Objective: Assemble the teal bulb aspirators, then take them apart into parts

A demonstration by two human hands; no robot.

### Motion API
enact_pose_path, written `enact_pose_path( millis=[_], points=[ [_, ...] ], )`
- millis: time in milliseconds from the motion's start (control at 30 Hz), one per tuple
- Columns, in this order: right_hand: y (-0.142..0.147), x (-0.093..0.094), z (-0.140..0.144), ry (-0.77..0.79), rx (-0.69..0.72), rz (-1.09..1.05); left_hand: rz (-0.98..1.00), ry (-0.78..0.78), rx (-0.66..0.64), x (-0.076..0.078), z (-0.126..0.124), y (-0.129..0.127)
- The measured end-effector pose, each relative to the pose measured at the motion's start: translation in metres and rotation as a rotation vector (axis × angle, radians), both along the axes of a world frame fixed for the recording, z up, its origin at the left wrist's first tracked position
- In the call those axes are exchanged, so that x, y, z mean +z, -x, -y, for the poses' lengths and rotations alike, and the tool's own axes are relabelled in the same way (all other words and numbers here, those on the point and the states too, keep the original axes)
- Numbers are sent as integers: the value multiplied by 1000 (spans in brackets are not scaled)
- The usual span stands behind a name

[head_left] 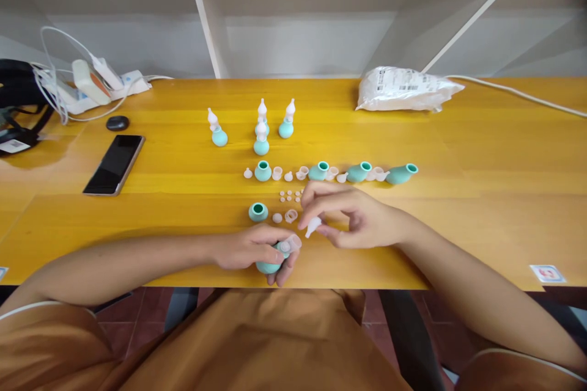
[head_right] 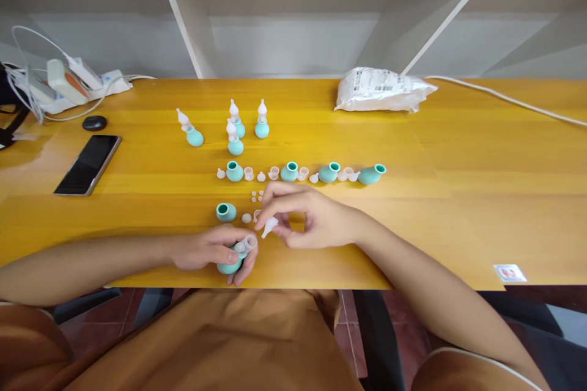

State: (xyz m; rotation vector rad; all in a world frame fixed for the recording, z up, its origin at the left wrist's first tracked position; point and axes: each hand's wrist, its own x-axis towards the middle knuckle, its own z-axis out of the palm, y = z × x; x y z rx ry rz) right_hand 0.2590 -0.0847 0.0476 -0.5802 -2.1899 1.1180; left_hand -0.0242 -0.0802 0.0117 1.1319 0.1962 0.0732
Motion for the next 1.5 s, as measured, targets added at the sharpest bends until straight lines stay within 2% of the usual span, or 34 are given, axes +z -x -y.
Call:
enact_pose_path(
  millis=[133,267,367,500,633,767,900,967,1033,1167,1367,1500],
  points=[
    [-19,2,-16,-56,-52,46,-27,-52,-27,2,0,0],
    [-28,1,-20,7,-104,151,-19,-163,-74,1,0,1],
    [-26,1,-17,10,-91,267,-12,-220,-93,0,0,1],
    [-20,-2,-14,-56,16,336,-14,-273,-99,2,-1,1],
    [-16,-9,-14,-147,-8,434,-26,-296,-103,3,-1,0],
    [-17,-10,-15,-145,-37,497,-43,-291,-104,0,1,1],
    [-21,-2,-13,-175,-109,429,-58,-306,-81,1,2,-1],
    [-21,3,-9,-184,-78,320,-64,-225,-66,2,2,-2],
    [-15,5,-4,-179,11,201,-74,-138,-54,1,1,-4],
    [4,-4,7,-161,171,73,-43,-77,-38,-1,-1,-5],
    [16,-23,13,-301,140,-12,-23,-35,-37,-2,-1,-6],
    [16,-22,16,-269,164,15,-31,-99,-41,-1,0,-7]
  ],
)
